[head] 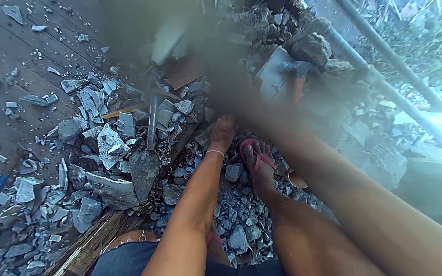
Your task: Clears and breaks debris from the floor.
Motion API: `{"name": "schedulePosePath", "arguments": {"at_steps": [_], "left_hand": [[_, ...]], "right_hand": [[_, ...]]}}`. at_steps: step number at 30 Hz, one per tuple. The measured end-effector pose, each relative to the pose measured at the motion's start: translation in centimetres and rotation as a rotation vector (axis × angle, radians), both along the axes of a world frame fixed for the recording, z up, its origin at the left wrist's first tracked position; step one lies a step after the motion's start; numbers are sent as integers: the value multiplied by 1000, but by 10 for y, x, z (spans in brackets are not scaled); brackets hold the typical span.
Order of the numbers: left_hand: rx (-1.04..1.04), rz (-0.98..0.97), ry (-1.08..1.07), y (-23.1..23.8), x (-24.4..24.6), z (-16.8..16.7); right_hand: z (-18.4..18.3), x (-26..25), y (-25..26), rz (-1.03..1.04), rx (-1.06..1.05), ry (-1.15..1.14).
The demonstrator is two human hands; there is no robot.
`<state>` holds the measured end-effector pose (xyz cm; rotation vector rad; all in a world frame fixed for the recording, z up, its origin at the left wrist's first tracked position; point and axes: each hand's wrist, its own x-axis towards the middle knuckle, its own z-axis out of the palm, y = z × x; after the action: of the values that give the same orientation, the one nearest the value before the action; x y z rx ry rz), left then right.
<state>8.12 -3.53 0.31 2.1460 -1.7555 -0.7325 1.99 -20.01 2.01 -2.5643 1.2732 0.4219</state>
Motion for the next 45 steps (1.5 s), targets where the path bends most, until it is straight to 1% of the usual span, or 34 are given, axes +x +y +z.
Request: {"name": "schedulePosePath", "arguments": {"at_steps": [3, 7, 9, 11, 13, 15, 17, 19, 22, 24, 28, 32, 34, 36, 39, 40, 42, 45], "left_hand": [[-23, -18, -4, 1, 4, -6], [59, -3, 87, -3, 7, 7], [76, 41, 153, -4, 10, 13], [52, 87, 226, -2, 11, 18], [38, 142, 273, -3, 11, 20], [96, 202, 281, -14, 13, 21], [210, 279, 280, -31, 13, 20], [242, 298, 296, -39, 17, 19], [285, 253, 335, -49, 33, 20], [322, 215, 314, -55, 43, 22], [341, 230, 333, -53, 52, 27], [304, 349, 320, -46, 57, 39], [251, 358, 268, -47, 52, 41], [226, 272, 198, -49, 46, 37], [265, 15, -3, -53, 41, 33], [324, -67, -53, -57, 43, 39], [522, -190, -100, -69, 59, 59], [714, -433, -5, -88, 102, 79]], "right_hand": [[-1, 1, 2, -10, -11, 2], [15, -4, -2, 45, 44, 52], [24, -8, -18, 39, 95, -62], [37, -12, -29, -54, 112, -221], [62, -15, -27, -114, 106, -323], [72, -22, -21, -123, 105, -383], [67, -34, -9, -148, 91, -435], [66, -49, 2, -211, 81, -504], [74, -75, 13, -341, 148, -532], [79, -91, 17, -415, 185, -522], [75, -113, 27, -491, 234, -560], [80, -114, 39, -487, 290, -544], [82, -113, 41, -477, 297, -536], [79, -113, 43, -463, 295, -530], [73, -115, 44, -448, 315, -524], [75, -115, 44, -455, 334, -524], [78, -118, 43, -467, 366, -534], [79, -129, 44, -499, 450, -506]]}}
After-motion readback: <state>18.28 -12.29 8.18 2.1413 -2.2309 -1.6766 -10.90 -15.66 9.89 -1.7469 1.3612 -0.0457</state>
